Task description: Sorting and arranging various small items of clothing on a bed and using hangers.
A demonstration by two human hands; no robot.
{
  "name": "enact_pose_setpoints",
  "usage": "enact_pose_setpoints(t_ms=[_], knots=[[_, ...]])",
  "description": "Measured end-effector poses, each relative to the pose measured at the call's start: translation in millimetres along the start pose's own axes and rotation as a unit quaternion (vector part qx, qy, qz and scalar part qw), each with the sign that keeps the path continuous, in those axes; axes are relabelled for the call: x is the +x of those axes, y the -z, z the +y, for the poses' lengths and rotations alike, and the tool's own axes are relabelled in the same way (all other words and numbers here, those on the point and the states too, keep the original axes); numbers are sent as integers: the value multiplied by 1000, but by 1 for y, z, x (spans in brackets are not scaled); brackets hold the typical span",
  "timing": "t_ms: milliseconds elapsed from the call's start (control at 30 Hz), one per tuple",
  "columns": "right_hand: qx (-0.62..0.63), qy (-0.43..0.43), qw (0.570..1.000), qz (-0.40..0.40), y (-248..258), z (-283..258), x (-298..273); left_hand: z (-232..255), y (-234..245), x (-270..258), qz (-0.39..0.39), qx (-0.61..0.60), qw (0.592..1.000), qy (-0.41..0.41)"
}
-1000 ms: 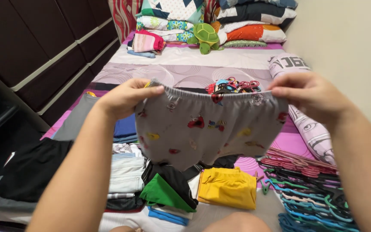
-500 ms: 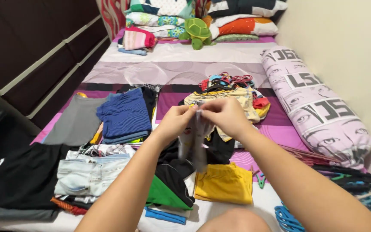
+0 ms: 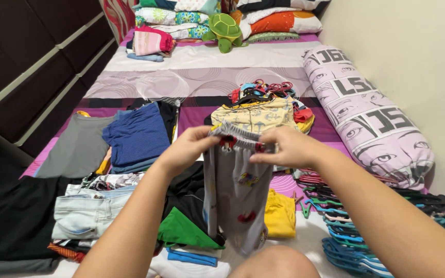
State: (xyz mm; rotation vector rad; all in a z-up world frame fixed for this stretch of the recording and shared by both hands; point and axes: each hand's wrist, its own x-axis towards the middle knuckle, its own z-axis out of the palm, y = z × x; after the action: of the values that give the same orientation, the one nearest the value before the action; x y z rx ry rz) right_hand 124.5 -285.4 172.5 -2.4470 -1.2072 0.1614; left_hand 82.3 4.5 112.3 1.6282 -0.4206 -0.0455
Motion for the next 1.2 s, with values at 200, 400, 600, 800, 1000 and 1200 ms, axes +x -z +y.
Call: enact_pose_setpoints(t_ms=[200, 400, 600, 800, 1000, 1200], knots=[[198, 17, 967, 157, -16, 72, -9, -39, -16, 16, 28, 320, 936, 142], [120, -138, 969, 164, -3, 82, -43, -47, -42, 38, 146, 194, 970, 6], [208, -66, 975, -49, -92, 85, -97, -120, -72, -23, 42, 221, 971, 76], [237, -203, 926, -213, -220, 100, -134, -240, -109, -97, -54, 232, 936, 259], [339, -184, 915, -115, -266, 170, -104, -309, -108, -72, 34, 191, 925, 326], [493, -367, 787, 52, -320, 214, -87, -372, -111, -55, 200, 199, 915, 287]])
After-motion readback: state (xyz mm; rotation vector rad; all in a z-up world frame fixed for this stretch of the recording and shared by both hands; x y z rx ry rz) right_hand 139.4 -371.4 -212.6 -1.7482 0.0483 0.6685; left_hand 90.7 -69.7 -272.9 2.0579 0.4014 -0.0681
